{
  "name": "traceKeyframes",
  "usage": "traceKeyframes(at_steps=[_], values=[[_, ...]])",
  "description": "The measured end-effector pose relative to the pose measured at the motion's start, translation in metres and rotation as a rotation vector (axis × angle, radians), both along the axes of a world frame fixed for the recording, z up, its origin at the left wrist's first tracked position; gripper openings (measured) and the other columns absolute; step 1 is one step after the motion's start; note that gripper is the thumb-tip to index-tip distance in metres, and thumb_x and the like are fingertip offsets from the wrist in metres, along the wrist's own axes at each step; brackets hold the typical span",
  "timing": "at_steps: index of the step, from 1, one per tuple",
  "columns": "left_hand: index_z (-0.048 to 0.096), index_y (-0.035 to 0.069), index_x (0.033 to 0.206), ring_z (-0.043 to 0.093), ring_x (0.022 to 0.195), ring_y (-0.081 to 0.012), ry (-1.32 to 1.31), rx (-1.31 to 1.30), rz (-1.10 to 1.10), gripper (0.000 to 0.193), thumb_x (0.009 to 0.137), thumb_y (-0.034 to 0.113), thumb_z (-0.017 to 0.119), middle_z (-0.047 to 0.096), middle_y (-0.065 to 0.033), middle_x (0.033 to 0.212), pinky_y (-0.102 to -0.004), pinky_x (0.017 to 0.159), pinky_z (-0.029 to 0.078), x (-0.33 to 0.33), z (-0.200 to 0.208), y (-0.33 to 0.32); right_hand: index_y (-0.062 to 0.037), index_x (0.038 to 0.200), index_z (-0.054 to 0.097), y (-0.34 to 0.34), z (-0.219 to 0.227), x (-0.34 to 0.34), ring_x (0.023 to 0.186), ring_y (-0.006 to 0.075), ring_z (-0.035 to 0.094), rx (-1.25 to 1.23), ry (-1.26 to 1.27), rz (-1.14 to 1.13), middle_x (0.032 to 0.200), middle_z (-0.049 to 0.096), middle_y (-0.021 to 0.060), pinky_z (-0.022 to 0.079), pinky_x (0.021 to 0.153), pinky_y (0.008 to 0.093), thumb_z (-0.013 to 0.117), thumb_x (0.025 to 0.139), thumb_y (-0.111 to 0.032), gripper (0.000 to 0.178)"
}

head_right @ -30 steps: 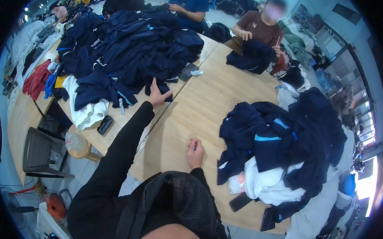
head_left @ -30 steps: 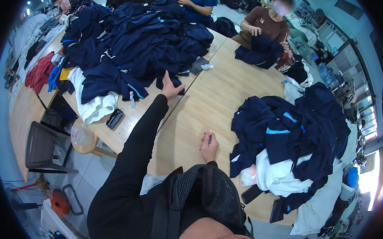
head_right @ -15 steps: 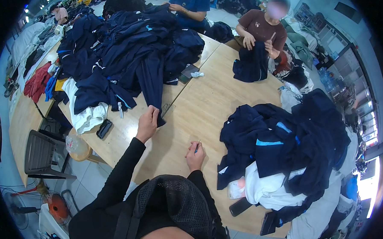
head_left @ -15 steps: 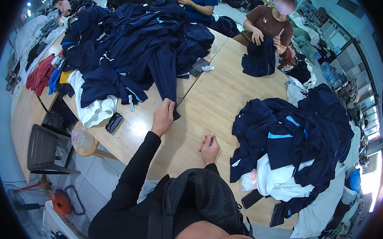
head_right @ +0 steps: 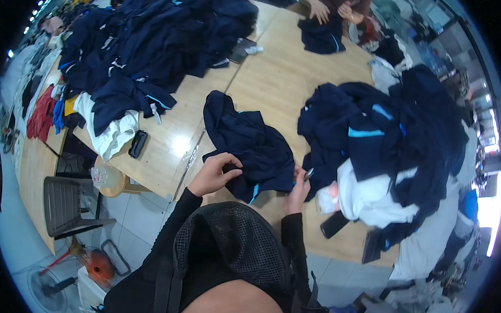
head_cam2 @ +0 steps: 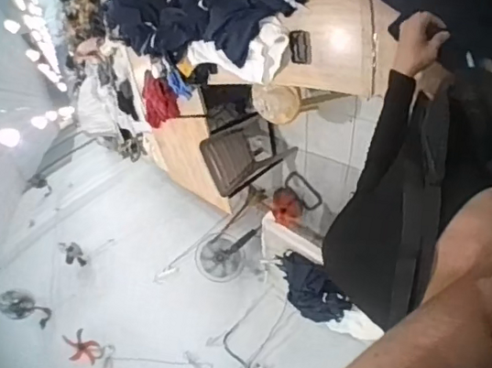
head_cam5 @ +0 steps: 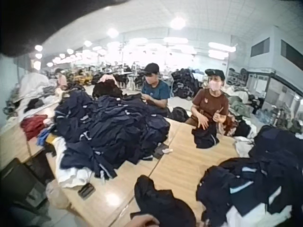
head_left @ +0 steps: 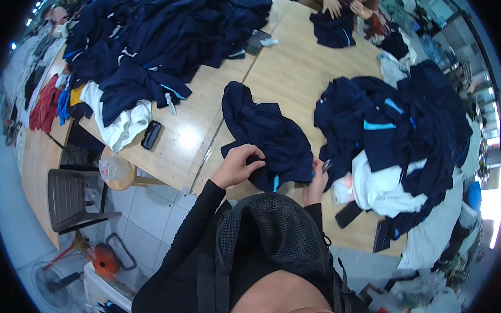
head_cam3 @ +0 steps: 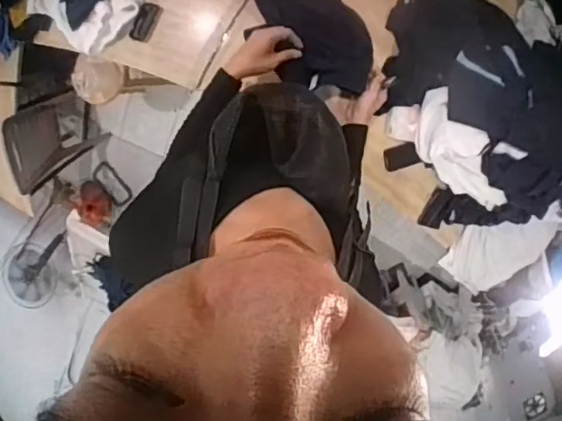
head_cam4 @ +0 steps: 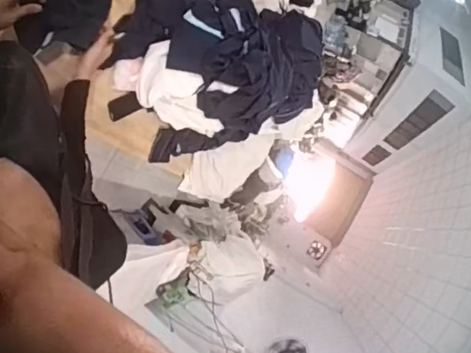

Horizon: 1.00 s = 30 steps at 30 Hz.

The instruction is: The person trims loose threads from garments using a thread snip, turning the fabric over by hand to cut threads along the seams.

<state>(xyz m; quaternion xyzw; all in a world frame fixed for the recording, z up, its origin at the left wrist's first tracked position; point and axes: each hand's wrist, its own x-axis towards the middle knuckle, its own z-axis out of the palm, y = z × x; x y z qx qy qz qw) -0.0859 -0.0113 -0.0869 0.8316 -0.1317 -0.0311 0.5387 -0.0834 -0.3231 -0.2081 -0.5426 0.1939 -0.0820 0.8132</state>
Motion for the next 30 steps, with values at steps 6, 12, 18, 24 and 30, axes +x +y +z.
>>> traceKeyframes(at_steps=[6, 12, 18, 24, 30], values=[[0.062, 0.002, 0.141, 0.068, 0.113, -0.0149, 0.046, -0.617, 0.384, 0.034, 0.107, 0.006, 0.069, 0.071, -0.0061, 0.123, -0.0291, 0.102, 0.053, 0.042, -0.042, -0.006, -0.0014, 0.132, 0.063, -0.047, 0.048, -0.050, 0.089, 0.0192, 0.078, -0.063, 0.138, -0.122, 0.109, 0.077, 0.0124, 0.038, 0.049, 0.0218, 0.054, 0.118, -0.038, 0.040], [0.060, 0.002, 0.147, 0.063, 0.138, -0.0225, -0.002, -0.517, 0.438, 0.044, 0.104, -0.007, 0.058, 0.064, -0.0134, 0.146, -0.0362, 0.115, 0.051, 0.009, -0.044, 0.011, -0.0006, 0.125, 0.069, -0.067, 0.061, -0.068, 0.084, 0.0150, 0.074, -0.302, 0.153, -0.280, 0.105, 0.076, 0.0091, 0.040, 0.051, 0.0205, 0.062, 0.115, -0.025, 0.027], [0.068, 0.014, 0.139, 0.052, 0.145, -0.0378, -0.132, 0.146, 0.344, 0.074, 0.075, -0.022, 0.058, 0.048, -0.0183, 0.159, -0.0444, 0.118, 0.049, -0.023, -0.057, -0.003, -0.0025, 0.107, 0.078, 0.020, 0.087, -0.068, 0.080, 0.0087, 0.064, -0.699, -0.013, 0.346, 0.093, 0.074, 0.0006, 0.052, 0.075, 0.0272, 0.078, 0.101, -0.007, 0.008], [0.069, 0.011, 0.127, 0.050, 0.145, -0.0424, -0.347, 0.393, 0.261, 0.054, 0.078, -0.012, 0.069, 0.051, -0.0218, 0.156, -0.0451, 0.118, 0.046, -0.030, -0.051, -0.007, 0.0001, 0.109, 0.078, 0.053, 0.059, -0.075, 0.090, 0.0132, 0.074, -0.582, -0.028, 0.497, 0.099, 0.078, 0.0052, 0.056, 0.081, 0.0280, 0.069, 0.104, -0.002, 0.010], [0.067, 0.001, 0.110, 0.070, 0.105, -0.0203, 0.005, -0.428, 0.205, 0.015, 0.099, 0.005, 0.076, 0.074, -0.0124, 0.113, -0.0315, 0.095, 0.053, 0.012, 0.006, -0.027, 0.0018, 0.113, 0.075, 0.004, 0.078, -0.059, 0.088, 0.0128, 0.070, -0.624, -0.035, 0.159, 0.093, 0.076, 0.0061, 0.052, 0.087, 0.0283, 0.065, 0.109, -0.009, 0.016]])
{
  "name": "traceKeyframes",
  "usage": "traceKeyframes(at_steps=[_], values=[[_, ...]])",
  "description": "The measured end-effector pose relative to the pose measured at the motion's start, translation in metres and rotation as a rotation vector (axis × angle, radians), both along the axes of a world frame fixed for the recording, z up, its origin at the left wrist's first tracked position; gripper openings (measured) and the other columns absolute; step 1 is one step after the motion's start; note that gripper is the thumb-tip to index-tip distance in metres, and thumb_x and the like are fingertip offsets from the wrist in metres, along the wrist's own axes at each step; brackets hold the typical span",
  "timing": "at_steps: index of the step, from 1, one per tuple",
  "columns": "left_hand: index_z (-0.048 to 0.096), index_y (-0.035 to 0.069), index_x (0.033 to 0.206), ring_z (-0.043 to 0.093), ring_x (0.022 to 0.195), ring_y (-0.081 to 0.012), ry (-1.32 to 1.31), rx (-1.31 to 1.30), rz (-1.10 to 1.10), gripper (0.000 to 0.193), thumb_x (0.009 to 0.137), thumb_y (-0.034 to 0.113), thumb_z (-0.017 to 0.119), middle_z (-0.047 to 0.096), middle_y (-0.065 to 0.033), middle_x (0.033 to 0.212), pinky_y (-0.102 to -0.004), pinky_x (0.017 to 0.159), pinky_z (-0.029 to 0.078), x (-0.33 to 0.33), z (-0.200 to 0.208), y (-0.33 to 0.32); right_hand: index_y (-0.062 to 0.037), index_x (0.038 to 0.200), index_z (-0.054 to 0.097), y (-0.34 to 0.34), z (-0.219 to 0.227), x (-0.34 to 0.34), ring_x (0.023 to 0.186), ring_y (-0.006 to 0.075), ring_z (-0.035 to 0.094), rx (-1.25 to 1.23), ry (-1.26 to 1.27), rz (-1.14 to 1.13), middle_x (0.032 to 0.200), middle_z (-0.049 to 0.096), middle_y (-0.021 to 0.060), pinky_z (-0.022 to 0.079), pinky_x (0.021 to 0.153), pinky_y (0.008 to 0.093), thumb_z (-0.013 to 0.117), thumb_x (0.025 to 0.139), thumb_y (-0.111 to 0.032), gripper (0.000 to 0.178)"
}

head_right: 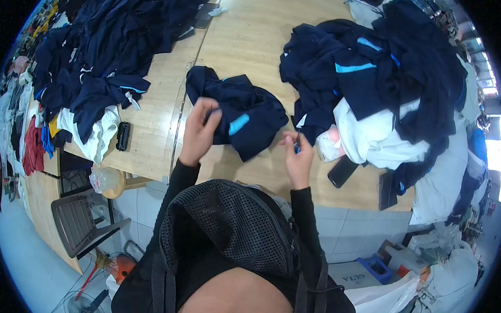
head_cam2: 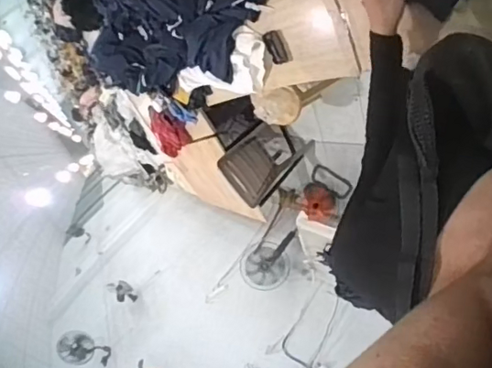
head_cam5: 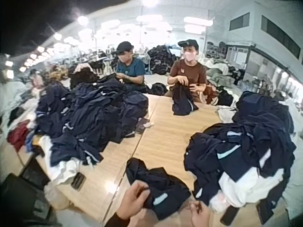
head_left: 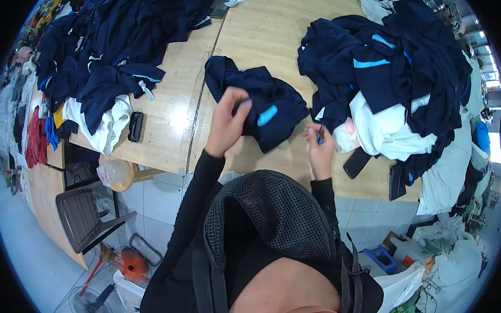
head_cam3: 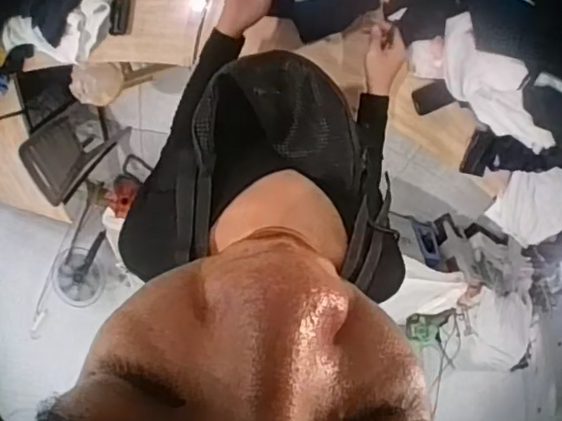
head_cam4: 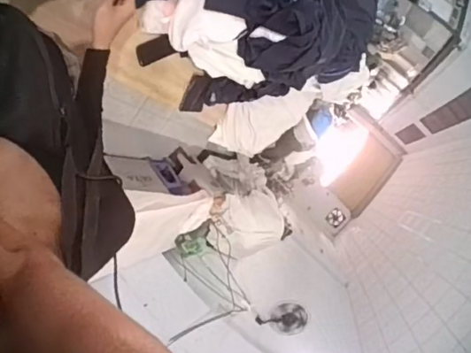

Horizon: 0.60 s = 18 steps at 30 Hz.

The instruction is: The person trims loose threads from garments using a thread snip, turning the fabric over by hand to cut threads along the seams.

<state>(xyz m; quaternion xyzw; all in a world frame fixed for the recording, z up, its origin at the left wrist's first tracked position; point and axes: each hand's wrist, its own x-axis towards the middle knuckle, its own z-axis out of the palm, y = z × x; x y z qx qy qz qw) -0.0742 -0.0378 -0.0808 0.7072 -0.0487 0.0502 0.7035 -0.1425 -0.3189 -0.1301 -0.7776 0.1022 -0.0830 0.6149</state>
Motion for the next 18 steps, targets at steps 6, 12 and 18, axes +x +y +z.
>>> traceKeyframes(at_steps=[6, 12, 18], values=[[0.063, 0.001, 0.139, 0.069, 0.109, -0.0207, 0.203, 0.030, 0.258, 0.033, 0.110, 0.019, 0.065, 0.074, -0.0137, 0.118, -0.0329, 0.098, 0.053, 0.060, -0.086, 0.000, 0.0023, 0.113, 0.074, -0.025, 0.017, 0.012, 0.088, 0.0130, 0.068, -0.069, -0.092, -0.107, 0.089, 0.075, 0.0052, 0.051, 0.085, 0.0287, 0.064, 0.109, -0.010, 0.017], [0.057, 0.004, 0.147, 0.064, 0.120, -0.0196, 0.061, 0.053, 0.258, 0.052, 0.099, 0.006, 0.078, 0.064, -0.0113, 0.132, -0.0329, 0.096, 0.055, -0.009, -0.077, 0.000, 0.0034, 0.109, 0.075, -0.018, -0.006, -0.021, 0.086, 0.0092, 0.067, -0.017, 0.081, -0.177, 0.090, 0.074, 0.0041, 0.052, 0.079, 0.0271, 0.072, 0.104, -0.006, 0.011], [0.072, 0.000, 0.127, 0.072, 0.098, -0.0205, 0.063, 0.394, 0.382, 0.036, 0.094, 0.008, 0.084, 0.071, -0.0114, 0.113, -0.0319, 0.086, 0.058, -0.039, -0.079, 0.006, -0.0014, 0.112, 0.077, 0.063, 0.011, 0.011, 0.082, 0.0150, 0.071, -0.049, 0.087, 0.232, 0.092, 0.076, 0.0041, 0.054, 0.075, 0.0296, 0.084, 0.094, -0.006, 0.020]])
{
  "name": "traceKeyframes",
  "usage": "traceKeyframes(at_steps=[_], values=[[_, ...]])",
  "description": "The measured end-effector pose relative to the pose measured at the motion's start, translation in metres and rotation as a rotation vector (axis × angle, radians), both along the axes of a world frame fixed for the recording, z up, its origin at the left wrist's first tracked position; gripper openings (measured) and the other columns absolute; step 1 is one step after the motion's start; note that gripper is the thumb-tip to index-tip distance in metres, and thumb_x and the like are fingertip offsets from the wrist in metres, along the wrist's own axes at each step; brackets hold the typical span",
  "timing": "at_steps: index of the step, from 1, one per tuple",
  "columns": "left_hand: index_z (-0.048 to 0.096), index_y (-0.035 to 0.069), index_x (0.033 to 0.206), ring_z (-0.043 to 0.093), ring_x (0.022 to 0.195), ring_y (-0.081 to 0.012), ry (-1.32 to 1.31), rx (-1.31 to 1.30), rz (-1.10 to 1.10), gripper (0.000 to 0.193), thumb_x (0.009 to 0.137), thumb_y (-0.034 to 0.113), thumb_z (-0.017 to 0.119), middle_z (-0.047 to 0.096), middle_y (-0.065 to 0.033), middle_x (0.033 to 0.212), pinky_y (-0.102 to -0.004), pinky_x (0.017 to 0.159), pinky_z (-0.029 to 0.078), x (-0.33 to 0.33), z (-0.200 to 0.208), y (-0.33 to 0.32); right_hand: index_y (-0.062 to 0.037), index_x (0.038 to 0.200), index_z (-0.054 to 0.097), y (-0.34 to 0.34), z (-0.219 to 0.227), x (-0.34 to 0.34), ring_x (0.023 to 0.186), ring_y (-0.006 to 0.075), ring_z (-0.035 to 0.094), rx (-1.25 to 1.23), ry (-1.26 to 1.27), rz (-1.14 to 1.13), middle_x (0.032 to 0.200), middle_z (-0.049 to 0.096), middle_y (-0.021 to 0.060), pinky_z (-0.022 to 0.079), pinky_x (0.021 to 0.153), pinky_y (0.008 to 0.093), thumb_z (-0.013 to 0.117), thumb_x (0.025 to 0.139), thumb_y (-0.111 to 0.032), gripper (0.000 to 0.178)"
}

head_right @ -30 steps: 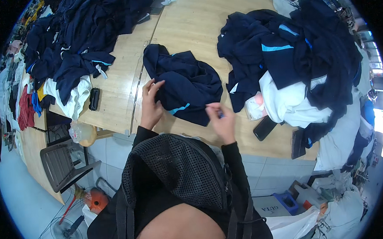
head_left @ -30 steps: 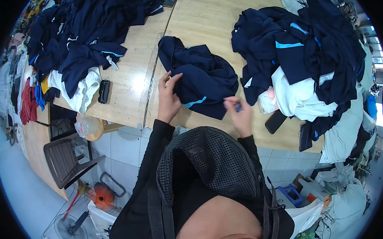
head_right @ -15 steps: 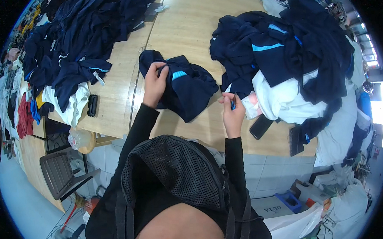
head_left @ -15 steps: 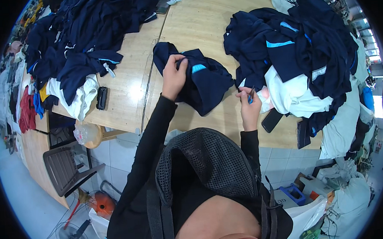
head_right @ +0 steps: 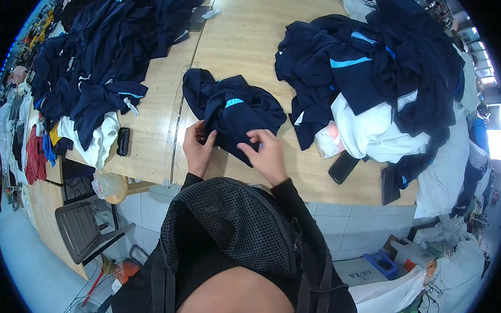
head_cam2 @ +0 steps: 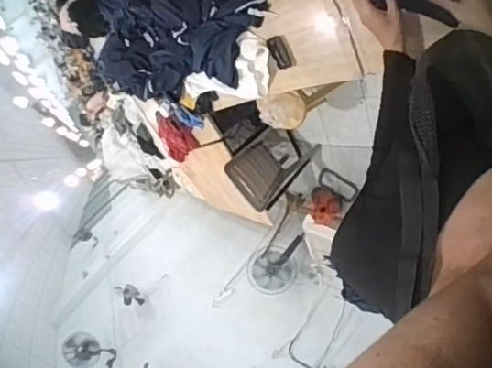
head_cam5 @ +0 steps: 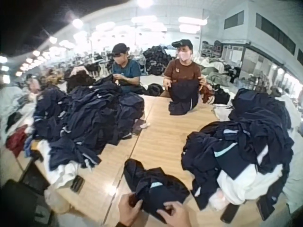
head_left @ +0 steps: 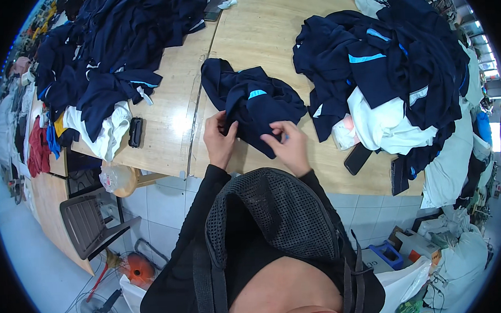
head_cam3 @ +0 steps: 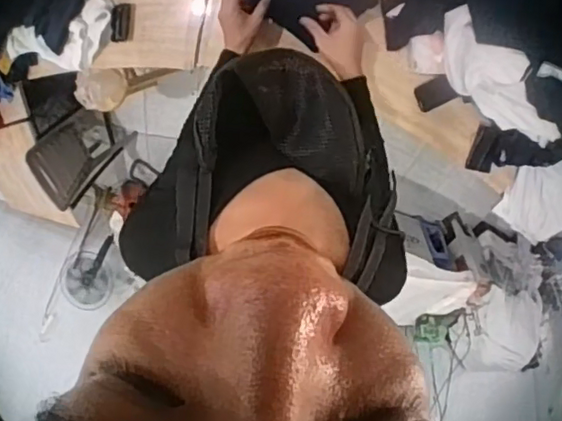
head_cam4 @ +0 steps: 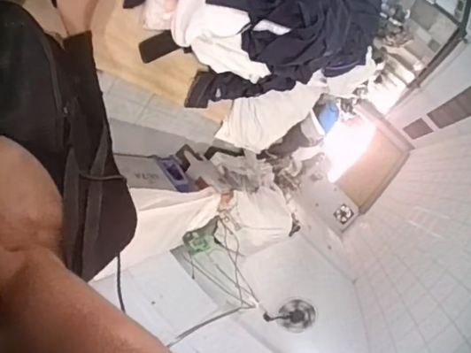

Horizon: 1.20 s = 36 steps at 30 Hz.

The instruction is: The person trims loose threads from garments using a thread snip, turning the fabric over by hand to cut threads along the seams.

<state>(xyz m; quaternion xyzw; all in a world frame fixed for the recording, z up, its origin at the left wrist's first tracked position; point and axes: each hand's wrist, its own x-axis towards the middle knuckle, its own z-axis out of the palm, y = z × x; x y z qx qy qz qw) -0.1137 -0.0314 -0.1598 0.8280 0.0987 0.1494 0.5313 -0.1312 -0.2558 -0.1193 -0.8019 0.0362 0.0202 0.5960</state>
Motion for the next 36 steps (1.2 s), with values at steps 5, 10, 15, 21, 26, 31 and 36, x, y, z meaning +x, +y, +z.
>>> traceKeyframes(at_steps=[5, 10, 15, 21, 26, 31, 36], values=[[0.075, -0.003, 0.110, 0.065, 0.074, -0.0125, 0.078, -0.112, -0.011, 0.021, 0.102, 0.016, 0.080, 0.075, -0.0047, 0.092, -0.0281, 0.070, 0.055, 0.010, -0.002, 0.009, -0.0036, 0.111, 0.074, 0.010, -0.040, 0.017, 0.083, 0.0413, 0.072, -0.440, -0.350, 0.076, 0.095, 0.075, 0.0137, 0.057, 0.075, 0.0445, 0.084, 0.089, -0.010, 0.025], [0.072, 0.006, 0.118, 0.074, 0.098, -0.0164, 0.250, -1.343, -0.094, 0.028, 0.115, 0.030, 0.060, 0.079, -0.0052, 0.108, -0.0332, 0.090, 0.059, 0.009, 0.068, 0.032, -0.0118, 0.107, 0.072, -0.057, -0.001, 0.007, 0.057, 0.0072, 0.049, 1.034, 0.431, -0.155, 0.083, 0.066, -0.0022, 0.031, 0.046, 0.0230, 0.074, 0.106, -0.014, 0.004], [0.074, 0.006, 0.111, 0.078, 0.108, -0.0246, 0.299, -1.704, -0.127, 0.030, 0.115, 0.030, 0.057, 0.082, -0.0102, 0.112, -0.0449, 0.100, 0.062, 0.026, 0.060, 0.056, -0.0085, 0.110, 0.069, -0.109, 0.044, 0.009, 0.062, 0.0116, 0.053, 1.354, 0.324, -0.393, 0.096, 0.072, 0.0039, 0.031, 0.044, 0.0239, 0.061, 0.112, -0.019, 0.013], [0.075, 0.008, 0.113, 0.076, 0.110, -0.0280, 0.263, -1.752, -0.339, 0.028, 0.112, 0.032, 0.060, 0.081, -0.0100, 0.114, -0.0496, 0.106, 0.058, 0.042, 0.093, 0.041, -0.0051, 0.115, 0.067, -0.123, 0.072, 0.005, 0.062, 0.0102, 0.052, 1.420, 0.099, -0.226, 0.100, 0.072, 0.0041, 0.030, 0.045, 0.0236, 0.050, 0.115, -0.017, 0.021], [0.067, 0.010, 0.101, 0.075, 0.098, -0.0261, 0.136, -1.686, -0.286, 0.025, 0.111, 0.033, 0.061, 0.076, -0.0084, 0.096, -0.0476, 0.100, 0.058, 0.036, 0.117, 0.041, -0.0043, 0.116, 0.058, -0.116, 0.098, -0.002, 0.064, 0.0100, 0.054, 1.315, -0.011, -0.079, 0.096, 0.067, 0.0047, 0.031, 0.046, 0.0237, 0.049, 0.114, -0.016, 0.014], [0.059, 0.013, 0.093, 0.074, 0.092, -0.0253, 0.082, -1.663, -0.325, 0.027, 0.110, 0.035, 0.061, 0.071, -0.0084, 0.086, -0.0468, 0.095, 0.057, 0.031, 0.111, 0.048, -0.0045, 0.114, 0.054, -0.116, 0.102, -0.003, 0.070, 0.0125, 0.057, 1.276, -0.090, 0.055, 0.101, 0.065, 0.0078, 0.035, 0.047, 0.0239, 0.052, 0.113, -0.015, 0.011], [0.064, 0.011, 0.097, 0.075, 0.096, -0.0269, 0.006, -1.698, -0.553, 0.028, 0.109, 0.036, 0.062, 0.075, -0.0102, 0.091, -0.0477, 0.099, 0.057, 0.031, 0.098, 0.057, -0.0055, 0.113, 0.054, -0.118, 0.099, -0.004, 0.073, 0.0139, 0.060, 1.314, -0.116, 0.110, 0.110, 0.066, 0.0111, 0.038, 0.049, 0.0245, 0.054, 0.112, -0.013, 0.008]])
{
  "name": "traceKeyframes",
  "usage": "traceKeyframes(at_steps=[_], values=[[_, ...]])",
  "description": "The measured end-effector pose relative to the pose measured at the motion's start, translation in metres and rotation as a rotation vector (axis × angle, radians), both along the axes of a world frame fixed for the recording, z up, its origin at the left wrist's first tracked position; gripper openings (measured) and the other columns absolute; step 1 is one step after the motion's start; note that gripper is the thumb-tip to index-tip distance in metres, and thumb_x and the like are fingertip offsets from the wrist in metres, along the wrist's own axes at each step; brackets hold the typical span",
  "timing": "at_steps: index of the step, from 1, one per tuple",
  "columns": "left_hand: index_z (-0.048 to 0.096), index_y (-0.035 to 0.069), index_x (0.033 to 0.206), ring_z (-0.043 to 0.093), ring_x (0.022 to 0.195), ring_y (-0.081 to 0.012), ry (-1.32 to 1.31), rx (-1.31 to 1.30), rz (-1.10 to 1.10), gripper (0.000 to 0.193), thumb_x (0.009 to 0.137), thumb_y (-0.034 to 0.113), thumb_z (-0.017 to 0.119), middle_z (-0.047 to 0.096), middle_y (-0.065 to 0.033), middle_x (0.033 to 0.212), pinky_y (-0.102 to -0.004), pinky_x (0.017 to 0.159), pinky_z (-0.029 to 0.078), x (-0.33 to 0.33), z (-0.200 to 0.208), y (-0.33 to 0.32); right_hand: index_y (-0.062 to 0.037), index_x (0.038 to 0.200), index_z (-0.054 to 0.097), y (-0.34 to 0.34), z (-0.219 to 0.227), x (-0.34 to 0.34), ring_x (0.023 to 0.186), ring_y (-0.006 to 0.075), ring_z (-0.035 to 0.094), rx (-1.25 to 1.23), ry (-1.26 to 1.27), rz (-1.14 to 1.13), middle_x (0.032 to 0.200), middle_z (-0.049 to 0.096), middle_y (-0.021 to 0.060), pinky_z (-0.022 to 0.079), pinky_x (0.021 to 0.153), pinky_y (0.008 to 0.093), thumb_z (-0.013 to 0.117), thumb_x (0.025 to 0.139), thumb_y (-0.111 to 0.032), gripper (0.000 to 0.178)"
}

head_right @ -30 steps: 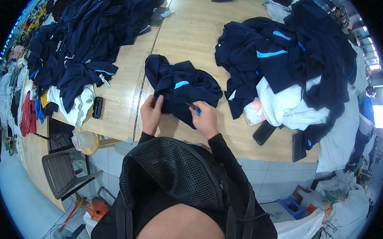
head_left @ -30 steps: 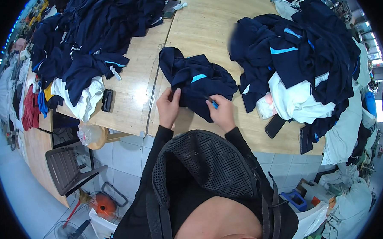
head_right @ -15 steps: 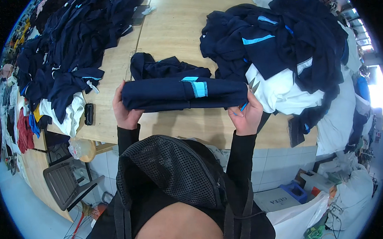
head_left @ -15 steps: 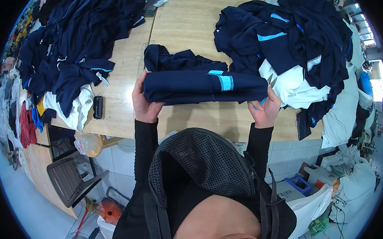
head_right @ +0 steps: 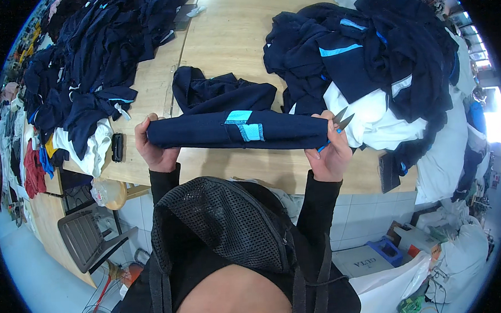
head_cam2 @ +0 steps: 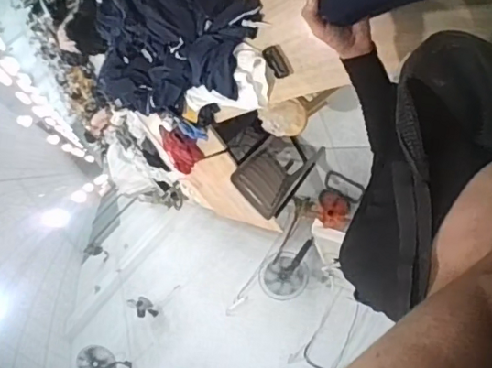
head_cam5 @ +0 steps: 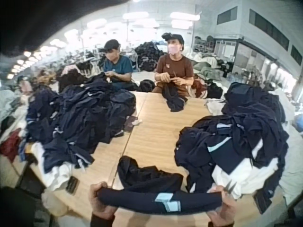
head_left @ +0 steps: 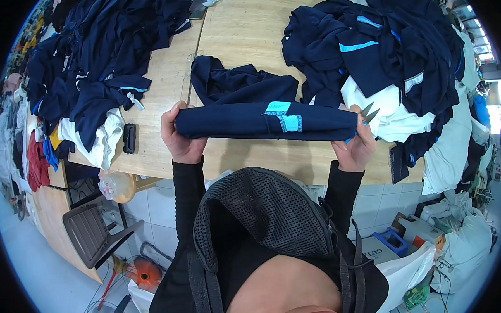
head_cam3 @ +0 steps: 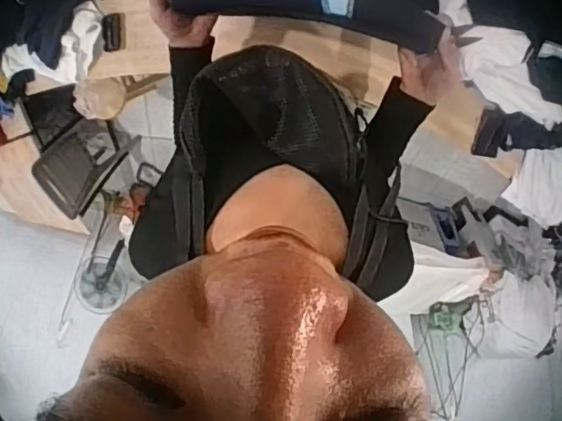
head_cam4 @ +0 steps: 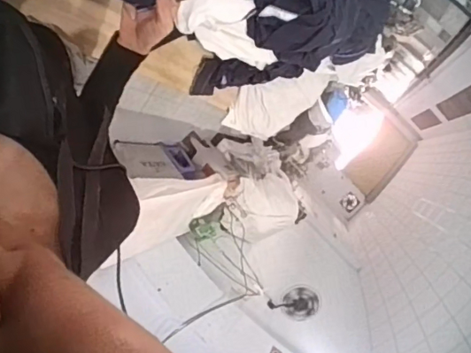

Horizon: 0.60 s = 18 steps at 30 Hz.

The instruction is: The person trims loose threads from garments using a thread snip, turning the fabric over by hand to cut threads along the seams.

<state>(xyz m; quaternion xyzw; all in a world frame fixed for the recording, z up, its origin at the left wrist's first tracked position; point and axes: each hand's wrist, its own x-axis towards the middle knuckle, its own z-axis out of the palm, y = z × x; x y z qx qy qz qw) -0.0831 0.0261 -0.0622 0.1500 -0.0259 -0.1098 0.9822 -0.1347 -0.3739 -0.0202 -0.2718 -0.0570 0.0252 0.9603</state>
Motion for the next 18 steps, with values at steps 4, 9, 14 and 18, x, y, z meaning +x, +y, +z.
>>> traceKeyframes(at_steps=[4, 9, 14, 18], values=[[0.071, 0.006, 0.111, 0.076, 0.111, -0.0288, 0.125, 0.028, 0.097, 0.028, 0.111, 0.031, 0.059, 0.080, -0.0141, 0.109, -0.0478, 0.108, 0.055, 0.000, 0.005, -0.011, -0.0055, 0.117, 0.060, 0.002, 0.005, -0.001, 0.075, 0.0129, 0.062, -0.007, 0.215, -0.073, 0.106, 0.071, 0.0096, 0.037, 0.048, 0.0241, 0.056, 0.112, -0.014, 0.011], [0.064, -0.008, 0.133, 0.063, 0.141, -0.0320, 0.024, -0.389, -0.004, 0.032, 0.110, 0.011, 0.051, 0.070, -0.0226, 0.142, -0.0510, 0.123, 0.048, 0.011, -0.019, -0.015, -0.0077, 0.121, 0.066, -0.004, -0.019, 0.010, 0.074, 0.0117, 0.061, 0.169, 0.549, -0.027, 0.099, 0.071, 0.0072, 0.029, 0.043, 0.0200, 0.056, 0.113, -0.007, 0.012], [0.057, -0.009, 0.121, 0.061, 0.141, -0.0375, 0.079, -0.451, 0.012, 0.023, 0.105, 0.005, 0.049, 0.066, -0.0253, 0.143, -0.0565, 0.127, 0.044, 0.008, -0.019, -0.018, -0.0078, 0.118, 0.066, 0.001, -0.012, 0.009, 0.071, 0.0125, 0.059, 0.278, 0.620, -0.019, 0.098, 0.071, 0.0076, 0.030, 0.043, 0.0206, 0.058, 0.112, -0.007, 0.010], [0.057, -0.009, 0.119, 0.062, 0.140, -0.0361, 0.129, -0.394, 0.047, 0.021, 0.104, 0.003, 0.049, 0.069, -0.0214, 0.131, -0.0559, 0.127, 0.045, 0.008, -0.009, -0.020, -0.0080, 0.117, 0.067, -0.003, -0.020, 0.009, 0.071, 0.0135, 0.059, 0.249, 0.573, -0.002, 0.098, 0.071, 0.0080, 0.030, 0.043, 0.0211, 0.059, 0.112, -0.008, 0.009]])
